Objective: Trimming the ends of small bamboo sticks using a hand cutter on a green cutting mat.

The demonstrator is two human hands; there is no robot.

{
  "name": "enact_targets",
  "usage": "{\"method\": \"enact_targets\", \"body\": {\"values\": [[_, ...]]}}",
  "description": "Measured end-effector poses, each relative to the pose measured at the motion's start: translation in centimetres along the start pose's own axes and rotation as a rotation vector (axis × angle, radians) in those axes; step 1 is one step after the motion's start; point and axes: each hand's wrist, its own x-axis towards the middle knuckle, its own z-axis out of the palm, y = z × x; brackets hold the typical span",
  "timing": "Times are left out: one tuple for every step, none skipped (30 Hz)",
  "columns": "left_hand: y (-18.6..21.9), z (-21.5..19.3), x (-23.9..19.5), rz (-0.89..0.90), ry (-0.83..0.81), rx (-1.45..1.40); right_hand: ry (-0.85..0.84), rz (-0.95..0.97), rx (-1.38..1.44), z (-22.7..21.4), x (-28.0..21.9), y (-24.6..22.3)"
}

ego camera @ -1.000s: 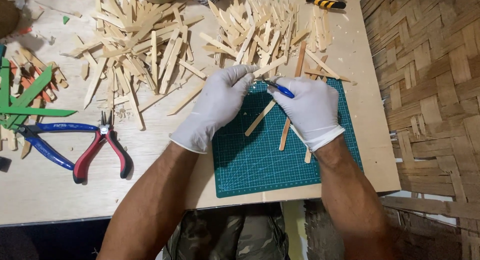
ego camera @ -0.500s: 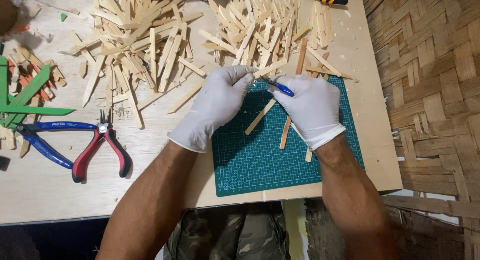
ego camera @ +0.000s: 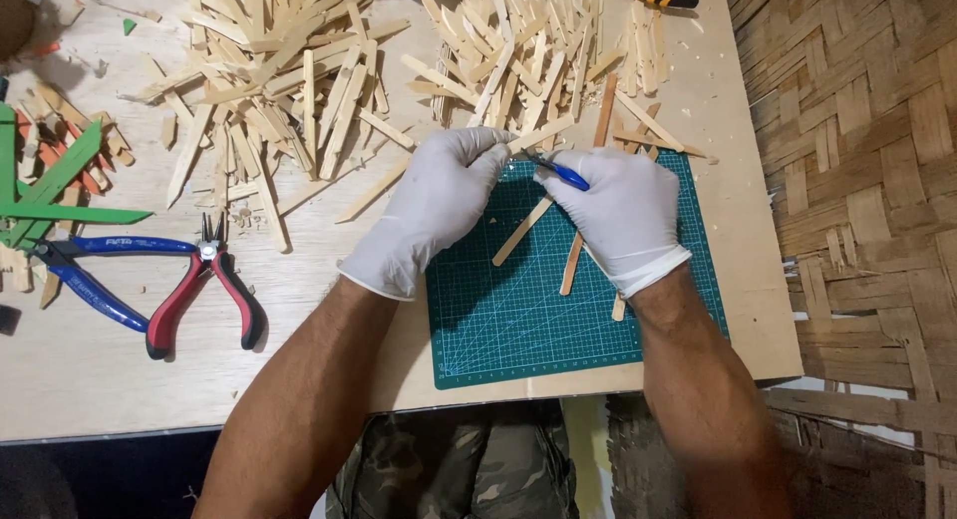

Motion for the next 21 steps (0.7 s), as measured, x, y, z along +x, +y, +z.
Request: {"method": "enact_targets", "body": {"values": [[-0.03,0.01,-0.02,0.000,0.001,0.000,-0.001,-0.001,0.000,-0.02,0.00,-0.08],[-0.07,0.03,-0.05,0.005,0.005,-0.006,0.006,0.007,0.035,-0.03,-0.03,-0.16],[-0.12,0.06,-0.08,0.011,0.009,-0.012,0.013,0.014,0.070,-0.03,-0.06,-0.22],[0.07,-0.02,-0.17,0.009,0.009,-0.012,0.011,0.014,0.070,-0.10,-0.05,-0.36],[0.26,-0.08,-0.25,0.008,0.005,-0.016,0.008,0.014,0.060,-0.18,-0.03,-0.49],[0.46,-0.16,-0.34,0.006,0.001,-0.018,0.006,0.015,0.051,-0.24,-0.03,-0.63],[0.26,-0.08,-0.27,0.005,0.001,-0.018,0.005,0.015,0.053,-0.32,-0.06,-0.70],[0.11,-0.01,-0.18,0.009,-0.001,-0.027,0.005,0.024,0.069,-0.42,-0.07,-0.78],[-0.04,0.07,-0.10,0.014,-0.003,-0.036,0.004,0.032,0.085,-0.54,-0.09,-0.85],[0.01,0.03,-0.10,0.015,-0.003,-0.035,0.006,0.032,0.086,-0.60,-0.08,-0.86],[0.06,0.00,-0.09,0.006,-0.009,-0.039,0.003,0.040,0.083,-0.66,-0.08,-0.87],[0.09,-0.04,-0.11,-0.006,-0.016,-0.043,-0.001,0.048,0.081,-0.70,-0.09,-0.89],[0.01,-0.06,-0.05,-0.006,-0.016,-0.042,-0.001,0.048,0.082,-0.77,-0.07,-0.93],[-0.08,-0.05,-0.01,-0.010,-0.015,-0.039,-0.006,0.044,0.087,-0.83,-0.07,-0.97],[-0.18,-0.06,0.03,-0.014,-0.014,-0.035,-0.011,0.040,0.092,-0.88,-0.08,-1.01],[-0.22,-0.05,0.04,-0.015,-0.014,-0.035,-0.011,0.040,0.092,-0.86,-0.10,-1.01],[-0.26,-0.06,0.05,-0.013,-0.015,-0.036,-0.006,0.032,0.107,-0.84,-0.12,-1.00],[-0.29,-0.06,0.06,-0.012,-0.016,-0.036,-0.001,0.024,0.123,-0.82,-0.15,-1.01],[-0.29,-0.10,0.05,-0.013,-0.017,-0.036,-0.001,0.024,0.123,-0.75,-0.16,-0.88],[-0.28,-0.13,0.06,-0.015,-0.017,-0.023,0.000,0.022,0.115,-0.69,-0.17,-0.75],[-0.27,-0.18,0.07,-0.018,-0.018,-0.011,0.002,0.019,0.106,-0.62,-0.17,-0.63]]}}
